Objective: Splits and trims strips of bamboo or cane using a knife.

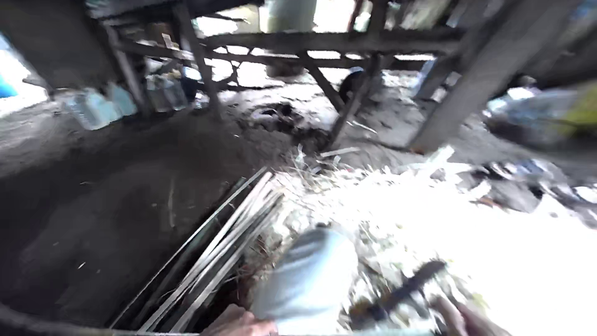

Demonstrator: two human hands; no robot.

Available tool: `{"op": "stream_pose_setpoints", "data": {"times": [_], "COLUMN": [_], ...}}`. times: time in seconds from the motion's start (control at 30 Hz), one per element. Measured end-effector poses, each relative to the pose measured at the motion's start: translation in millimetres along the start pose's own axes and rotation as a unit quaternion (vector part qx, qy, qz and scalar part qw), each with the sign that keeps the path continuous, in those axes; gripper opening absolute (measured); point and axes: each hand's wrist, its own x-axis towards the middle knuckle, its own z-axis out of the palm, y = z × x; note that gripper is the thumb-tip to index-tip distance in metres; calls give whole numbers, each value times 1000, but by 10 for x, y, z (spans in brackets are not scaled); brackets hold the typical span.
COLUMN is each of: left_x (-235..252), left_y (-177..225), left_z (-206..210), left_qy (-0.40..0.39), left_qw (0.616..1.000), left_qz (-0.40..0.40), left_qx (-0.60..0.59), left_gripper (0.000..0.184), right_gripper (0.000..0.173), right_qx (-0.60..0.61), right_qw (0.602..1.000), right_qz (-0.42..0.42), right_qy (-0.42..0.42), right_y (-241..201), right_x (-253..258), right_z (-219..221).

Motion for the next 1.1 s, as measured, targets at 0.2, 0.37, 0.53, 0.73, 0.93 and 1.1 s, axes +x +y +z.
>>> {"op": "stream_pose_setpoints", "data": {"times": [0.2,0.37,0.53,0.73,0.93,1.1], "left_x": [847,1341,1521,1460,1357,1355], "left_y": [391,578,527,598,616,633], "left_z": [528,749,493,480,541,566], "left_qy": [-114,-106,-122,-34,51,89], "left_qw": [988,982,956,976,985,983], "left_qz": [-18,29,22,82,127,147], "left_qx": [-103,-155,-264,-200,-103,-56], "left_gripper": [41,41,46,47,44,44], "right_gripper": [35,42,42,67,67,49], "right_qx": [-57,196,230,45,86,262], "right_qw": [995,935,847,882,868,826], "right_qz": [52,205,431,463,488,498], "right_qy": [64,212,207,71,13,26], "right_y": [86,463,827,818,929,855], "right_x": [-26,-133,-398,-480,-461,-639], "right_z": [209,252,781,1647,1436,990]}}
